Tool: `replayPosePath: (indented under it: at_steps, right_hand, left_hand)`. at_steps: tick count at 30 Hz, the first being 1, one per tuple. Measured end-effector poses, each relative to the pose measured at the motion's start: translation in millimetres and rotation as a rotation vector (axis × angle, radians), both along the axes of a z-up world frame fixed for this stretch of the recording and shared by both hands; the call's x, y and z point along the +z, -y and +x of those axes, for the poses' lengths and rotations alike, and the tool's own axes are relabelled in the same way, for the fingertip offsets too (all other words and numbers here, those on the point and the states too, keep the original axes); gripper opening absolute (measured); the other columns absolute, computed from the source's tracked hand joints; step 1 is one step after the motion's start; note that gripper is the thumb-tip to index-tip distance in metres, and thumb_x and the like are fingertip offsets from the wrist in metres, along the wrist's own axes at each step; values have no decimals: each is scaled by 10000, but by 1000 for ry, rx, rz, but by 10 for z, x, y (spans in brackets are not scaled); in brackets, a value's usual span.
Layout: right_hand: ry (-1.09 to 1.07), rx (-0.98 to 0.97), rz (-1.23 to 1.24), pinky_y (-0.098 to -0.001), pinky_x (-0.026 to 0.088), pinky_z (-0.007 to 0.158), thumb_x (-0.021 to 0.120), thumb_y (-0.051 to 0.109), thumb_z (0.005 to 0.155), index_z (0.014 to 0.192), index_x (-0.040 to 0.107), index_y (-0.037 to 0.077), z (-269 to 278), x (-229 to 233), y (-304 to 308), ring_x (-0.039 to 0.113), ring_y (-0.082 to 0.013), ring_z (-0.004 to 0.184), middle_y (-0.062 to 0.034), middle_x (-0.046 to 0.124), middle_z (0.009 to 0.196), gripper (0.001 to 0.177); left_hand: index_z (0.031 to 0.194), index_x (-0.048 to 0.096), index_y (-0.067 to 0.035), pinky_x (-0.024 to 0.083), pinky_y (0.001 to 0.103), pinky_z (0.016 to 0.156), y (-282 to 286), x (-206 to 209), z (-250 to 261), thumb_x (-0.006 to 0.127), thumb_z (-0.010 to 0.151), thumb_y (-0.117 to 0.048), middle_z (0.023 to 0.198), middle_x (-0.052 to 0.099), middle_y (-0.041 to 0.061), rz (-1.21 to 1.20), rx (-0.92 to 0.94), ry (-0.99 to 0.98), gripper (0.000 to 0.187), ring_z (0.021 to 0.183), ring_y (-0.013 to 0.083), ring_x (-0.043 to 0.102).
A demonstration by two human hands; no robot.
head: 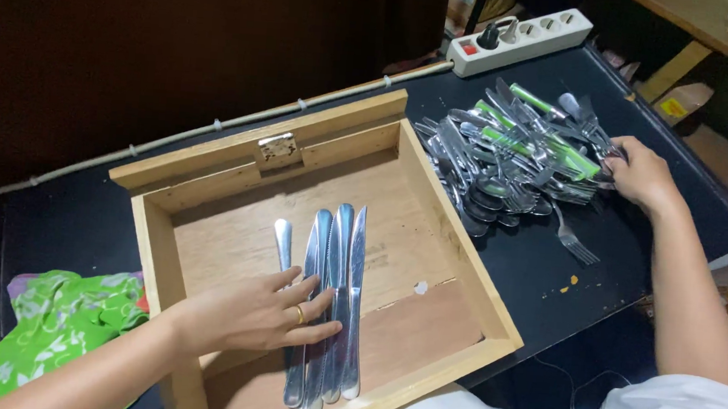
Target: Sort a large collection of spoons, forks, and knives from a wooden drawer and clean the drawer.
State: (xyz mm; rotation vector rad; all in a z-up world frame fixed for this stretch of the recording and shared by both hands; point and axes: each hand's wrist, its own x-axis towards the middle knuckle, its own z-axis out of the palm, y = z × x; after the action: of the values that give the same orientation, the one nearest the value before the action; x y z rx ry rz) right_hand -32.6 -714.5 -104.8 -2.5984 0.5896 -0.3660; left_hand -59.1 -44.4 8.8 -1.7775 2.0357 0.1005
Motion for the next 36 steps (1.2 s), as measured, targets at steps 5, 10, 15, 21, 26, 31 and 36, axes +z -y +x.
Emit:
replayPosePath:
  at_steps: [5, 10, 15, 21, 26, 31, 36]
  right_hand:
    - [-28, 192, -147, -437, 515, 902, 691, 243, 967, 1323, 692, 118, 12, 33, 98, 676, -371, 1024, -208, 705, 1138, 377]
    - [8, 198, -431, -461, 525, 922, 708, 210, 979, 1239, 771, 131, -230, 751, -607, 693, -356, 1034, -197, 724, 1103, 279]
    - [341, 633, -501, -460, 541, 897, 733, 29, 809, 1228, 723, 62, -541, 1944, -2767, 671, -351, 996, -178, 710, 1073, 420]
    - [285, 1480, -490, -442, 469, 992, 613, 128, 864, 1320, 613, 61, -565, 1403, -3924, 616, -283, 1170, -164, 636, 1261, 460]
    - [272, 1634, -612, -387, 479, 927, 599, 174, 907, 1178, 579, 93, -501, 1292, -4008, 570, -231, 1232, -83, 606, 1217, 284]
    - [166, 1693, -647, -371, 483, 859, 577, 182, 934, 1059, 582, 124, -425, 1190, -4023, 578, -209, 1146, -38, 604, 1123, 138]
    - [43, 1661, -843, -377, 477, 811, 612, 219, 924, 1045, 625, 161, -392, 968, -4068, 594, -195, 1043, 4, 627, 1061, 134]
  left_hand:
    - [1415, 430, -30, 484, 454, 1015, -46, 90, -21, 530, 957, -185, 1353, 567, 211, -183, -85, 1, 494, 1183, 342, 607]
    - [1174, 552, -18, 499, 417, 1019, -25, 141, -26, 564, 905, -209, 1248, 633, 155, -357, -132, 85, 330, 1151, 299, 636]
    - [1061, 552, -101, 498, 379, 1025, 59, 114, -31, 570, 914, -201, 1142, 647, 94, -408, -166, 126, 179, 1131, 259, 635]
    - [1077, 564, -81, 491, 385, 1045, 65, 4, -38, 581, 924, -216, 1080, 640, 98, -450, -153, 142, 205, 1131, 265, 633]
    - [1071, 565, -76, 465, 385, 1069, 92, -81, 3, 581, 915, -218, 1092, 636, 93, -413, -143, 146, 211, 1119, 251, 612]
    - [1035, 555, -89, 430, 393, 1096, 186, 6, 62, 576, 939, -208, 1070, 624, 71, -301, -163, 118, 154, 1140, 243, 593]
    - [989, 550, -93, 446, 365, 1028, 209, 48, 70, 581, 880, -243, 1073, 634, 87, -380, -195, 130, 188, 1139, 240, 598]
